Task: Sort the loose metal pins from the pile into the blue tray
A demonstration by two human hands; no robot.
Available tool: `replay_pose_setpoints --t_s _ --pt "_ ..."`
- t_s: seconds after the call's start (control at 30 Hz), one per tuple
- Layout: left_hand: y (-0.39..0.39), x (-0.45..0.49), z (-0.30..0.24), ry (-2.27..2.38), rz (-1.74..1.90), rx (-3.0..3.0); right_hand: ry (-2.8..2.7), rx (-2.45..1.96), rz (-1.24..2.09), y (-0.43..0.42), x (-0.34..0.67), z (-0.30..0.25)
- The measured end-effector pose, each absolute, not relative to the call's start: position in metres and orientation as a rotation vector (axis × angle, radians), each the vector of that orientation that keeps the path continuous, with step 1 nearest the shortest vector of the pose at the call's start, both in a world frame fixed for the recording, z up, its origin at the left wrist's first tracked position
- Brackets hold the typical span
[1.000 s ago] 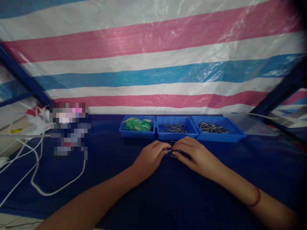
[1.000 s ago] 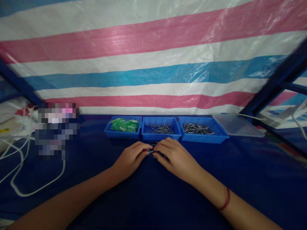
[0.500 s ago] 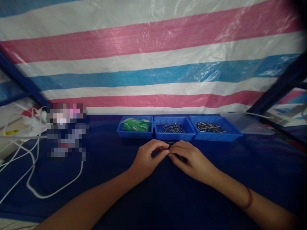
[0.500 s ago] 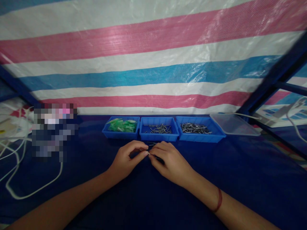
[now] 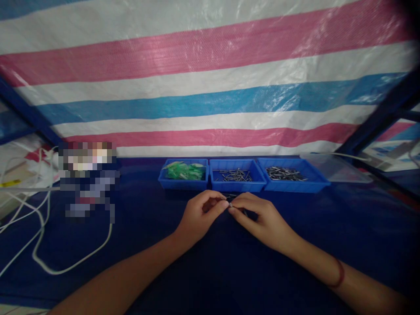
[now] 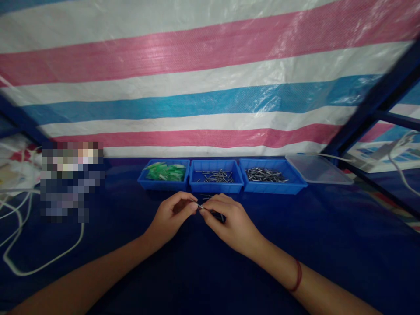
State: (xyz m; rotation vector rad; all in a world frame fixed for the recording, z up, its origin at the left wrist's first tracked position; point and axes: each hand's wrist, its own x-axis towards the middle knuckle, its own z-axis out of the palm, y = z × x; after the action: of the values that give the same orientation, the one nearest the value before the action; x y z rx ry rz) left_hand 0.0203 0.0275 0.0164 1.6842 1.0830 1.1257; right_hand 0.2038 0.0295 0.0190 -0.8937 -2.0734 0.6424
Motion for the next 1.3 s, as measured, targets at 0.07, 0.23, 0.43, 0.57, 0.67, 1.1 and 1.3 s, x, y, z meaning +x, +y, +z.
replay_pose_setpoints --t_s 0.07,0.23,0.43,0.57,0.67,1.1,1.3 --pt "0.028 0.021 0.016 1.084 1.127 1.705 -2.071 -0.882 0.643 0.029 0.203 0.019" --pt "0.027 0.021 0.018 1.104 1.129 1.754 -2.044 -0.875 0.653 0.028 0.203 0.021" --pt "0.027 0.022 0.017 1.087 1.125 1.751 -2.023 -0.917 0.649 0.029 0.204 0.020" --pt "0.027 0.021 0.015 1.094 1.094 1.773 -1.968 -0.940 0.634 0.031 0.205 0.019" --pt "0.027 0.021 0.015 1.084 1.068 1.806 -1.922 -0.951 0.618 0.031 0.206 0.020" --pt "0.026 0.020 0.016 1.179 0.703 2.533 -1.814 -1.239 0.099 0.066 0.269 0.041" --pt "0.025 0.020 0.018 1.201 0.463 2.701 -1.727 -1.604 -0.179 0.092 0.316 0.037"
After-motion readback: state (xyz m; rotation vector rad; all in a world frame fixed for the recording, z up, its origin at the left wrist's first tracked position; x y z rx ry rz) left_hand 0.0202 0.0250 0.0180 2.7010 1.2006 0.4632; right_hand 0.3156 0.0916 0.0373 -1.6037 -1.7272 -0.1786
